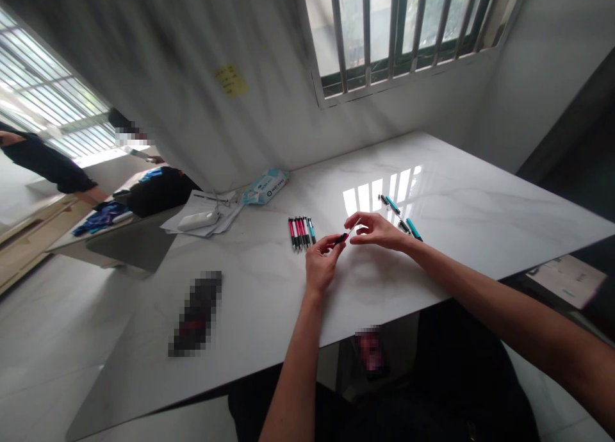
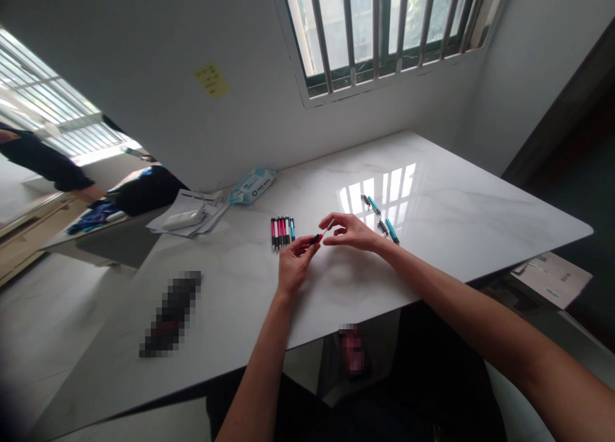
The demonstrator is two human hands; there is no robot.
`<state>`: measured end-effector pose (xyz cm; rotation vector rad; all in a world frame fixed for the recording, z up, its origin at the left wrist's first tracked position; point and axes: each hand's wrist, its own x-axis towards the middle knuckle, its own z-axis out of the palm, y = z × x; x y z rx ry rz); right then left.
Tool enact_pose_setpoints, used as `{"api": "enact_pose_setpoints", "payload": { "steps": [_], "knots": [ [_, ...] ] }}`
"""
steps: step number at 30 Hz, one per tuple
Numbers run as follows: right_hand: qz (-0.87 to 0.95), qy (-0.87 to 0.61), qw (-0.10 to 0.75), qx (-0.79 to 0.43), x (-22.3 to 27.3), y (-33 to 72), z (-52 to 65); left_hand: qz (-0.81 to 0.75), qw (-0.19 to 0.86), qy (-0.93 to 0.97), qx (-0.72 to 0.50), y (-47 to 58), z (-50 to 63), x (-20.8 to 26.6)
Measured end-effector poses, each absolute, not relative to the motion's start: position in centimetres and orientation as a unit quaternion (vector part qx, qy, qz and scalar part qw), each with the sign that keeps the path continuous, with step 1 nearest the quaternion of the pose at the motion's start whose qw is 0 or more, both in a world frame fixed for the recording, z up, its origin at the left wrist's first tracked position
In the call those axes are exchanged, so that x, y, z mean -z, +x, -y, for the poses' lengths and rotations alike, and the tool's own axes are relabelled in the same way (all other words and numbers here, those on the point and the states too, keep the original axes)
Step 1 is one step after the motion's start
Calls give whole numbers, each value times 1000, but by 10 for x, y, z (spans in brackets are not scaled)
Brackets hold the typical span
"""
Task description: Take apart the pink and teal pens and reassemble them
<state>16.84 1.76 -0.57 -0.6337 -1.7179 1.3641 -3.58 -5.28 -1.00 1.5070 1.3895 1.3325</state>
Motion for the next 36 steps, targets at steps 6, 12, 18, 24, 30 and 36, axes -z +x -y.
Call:
{"api": "enact_pose_setpoints", "payload": {
  "steps": [6,12,18,24,30,36],
  "knots": [
    [679,-216,404,-573,6,156,-10,-516,372,589,-498,-34,54,10],
    [593,-243,483,-597,-4,176,-20,-558,311,582,-503,-33,56,6],
    [631,-324,495,-502,0,193,-34,-599,194,587,-509,-38,58,8],
    [764,-347,408,-359,9,189,-33,-637,114,585,-489,-41,59,8],
    [753,-364,417,-355,11,189,-31,-664,85,582,-461,-42,59,7],
    [776,-339,407,-342,8,189,-30,-655,73,592,-464,-42,58,8]
  ]
}}
